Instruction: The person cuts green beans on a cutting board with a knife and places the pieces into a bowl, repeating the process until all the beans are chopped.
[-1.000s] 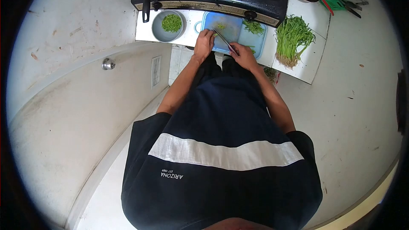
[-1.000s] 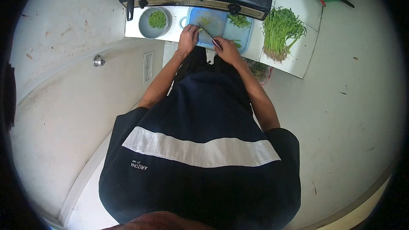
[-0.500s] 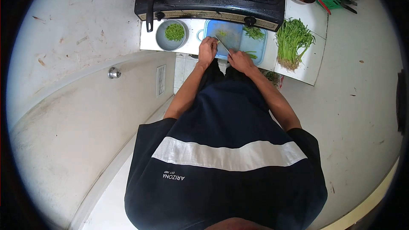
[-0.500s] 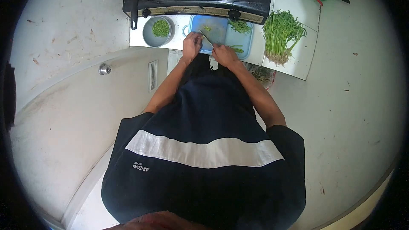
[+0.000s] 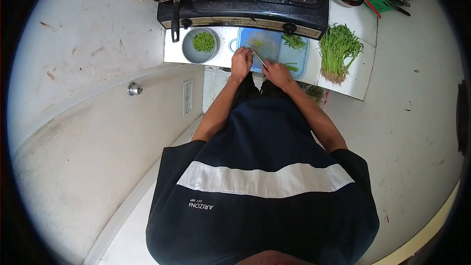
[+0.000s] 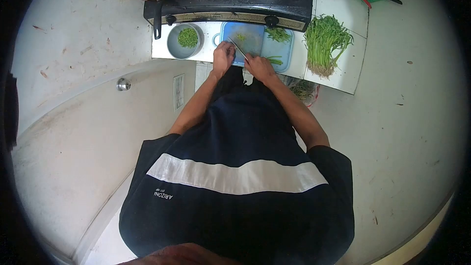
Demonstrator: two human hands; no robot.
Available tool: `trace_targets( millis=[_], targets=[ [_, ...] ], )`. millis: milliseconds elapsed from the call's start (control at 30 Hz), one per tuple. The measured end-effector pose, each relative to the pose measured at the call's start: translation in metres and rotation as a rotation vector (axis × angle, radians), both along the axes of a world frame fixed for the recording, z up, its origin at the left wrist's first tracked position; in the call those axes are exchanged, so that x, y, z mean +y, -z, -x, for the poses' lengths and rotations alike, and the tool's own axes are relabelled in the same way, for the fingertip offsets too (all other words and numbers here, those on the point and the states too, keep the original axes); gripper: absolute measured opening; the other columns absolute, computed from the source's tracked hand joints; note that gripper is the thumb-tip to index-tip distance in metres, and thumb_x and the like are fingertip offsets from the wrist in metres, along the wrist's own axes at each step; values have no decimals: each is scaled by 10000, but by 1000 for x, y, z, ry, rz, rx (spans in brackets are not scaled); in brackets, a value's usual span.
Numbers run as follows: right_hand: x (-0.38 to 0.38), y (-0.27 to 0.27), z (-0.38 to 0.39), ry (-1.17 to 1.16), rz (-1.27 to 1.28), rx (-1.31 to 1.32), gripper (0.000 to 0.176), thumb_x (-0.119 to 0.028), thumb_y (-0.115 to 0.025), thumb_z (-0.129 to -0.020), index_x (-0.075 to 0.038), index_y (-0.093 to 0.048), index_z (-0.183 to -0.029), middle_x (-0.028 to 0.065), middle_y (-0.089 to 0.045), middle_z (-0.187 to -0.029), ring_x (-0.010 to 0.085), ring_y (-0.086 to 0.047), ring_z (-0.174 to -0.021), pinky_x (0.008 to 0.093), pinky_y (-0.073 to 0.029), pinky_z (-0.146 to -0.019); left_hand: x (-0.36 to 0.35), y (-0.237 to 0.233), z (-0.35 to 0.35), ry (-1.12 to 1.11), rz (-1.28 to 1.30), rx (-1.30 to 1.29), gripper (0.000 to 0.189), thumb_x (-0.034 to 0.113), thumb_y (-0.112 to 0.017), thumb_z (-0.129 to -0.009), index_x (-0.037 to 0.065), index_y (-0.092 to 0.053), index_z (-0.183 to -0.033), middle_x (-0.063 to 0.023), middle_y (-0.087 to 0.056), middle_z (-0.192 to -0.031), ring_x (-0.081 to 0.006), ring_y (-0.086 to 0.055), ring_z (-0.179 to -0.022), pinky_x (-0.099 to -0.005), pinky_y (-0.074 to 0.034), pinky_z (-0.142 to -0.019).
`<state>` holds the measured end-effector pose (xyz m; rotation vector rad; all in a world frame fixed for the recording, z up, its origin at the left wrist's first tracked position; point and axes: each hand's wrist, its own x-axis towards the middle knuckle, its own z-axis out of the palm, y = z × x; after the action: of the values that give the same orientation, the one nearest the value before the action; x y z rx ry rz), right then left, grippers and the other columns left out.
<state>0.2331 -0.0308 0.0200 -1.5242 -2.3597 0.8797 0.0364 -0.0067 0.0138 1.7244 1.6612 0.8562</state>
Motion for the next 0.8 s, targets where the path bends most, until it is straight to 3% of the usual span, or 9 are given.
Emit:
trace_targets(
  millis=[267, 567, 800],
  targets=[
    [19, 7, 18, -40, 35, -111, 307, -304, -527, -1060, -12, -614, -1030, 240, -714, -753, 442, -727, -736, 547, -592, -677, 2, -2, 0, 19, -10, 36, 79, -36, -642, -840, -3, -709, -867, -179, -613, -817, -380, -636, -770, -450, -522, -713],
    [9, 16, 22, -29, -31, -183, 267, -250, -528, -1031, -11, -636, -979, 228, -737, -769, 376, -762, -742, 510, -618, -678, 1, -2, 1, 22, -1, 31, 71, -11, -643, -873, -3, -713, -875, -178, -622, -824, -380, -641, -762, -445, -522, -698],
    [3, -1, 9, -24, -9, -175, 303, -273, -517, -1051, -7, -643, -981, 232, -734, -774, 396, -753, -734, 511, -616, -681, 1, -3, 1, 2, 10, -31, 93, -35, -650, -857, -1, -733, -884, -173, -637, -818, -357, -651, -748, -431, -525, -688]
  ],
)
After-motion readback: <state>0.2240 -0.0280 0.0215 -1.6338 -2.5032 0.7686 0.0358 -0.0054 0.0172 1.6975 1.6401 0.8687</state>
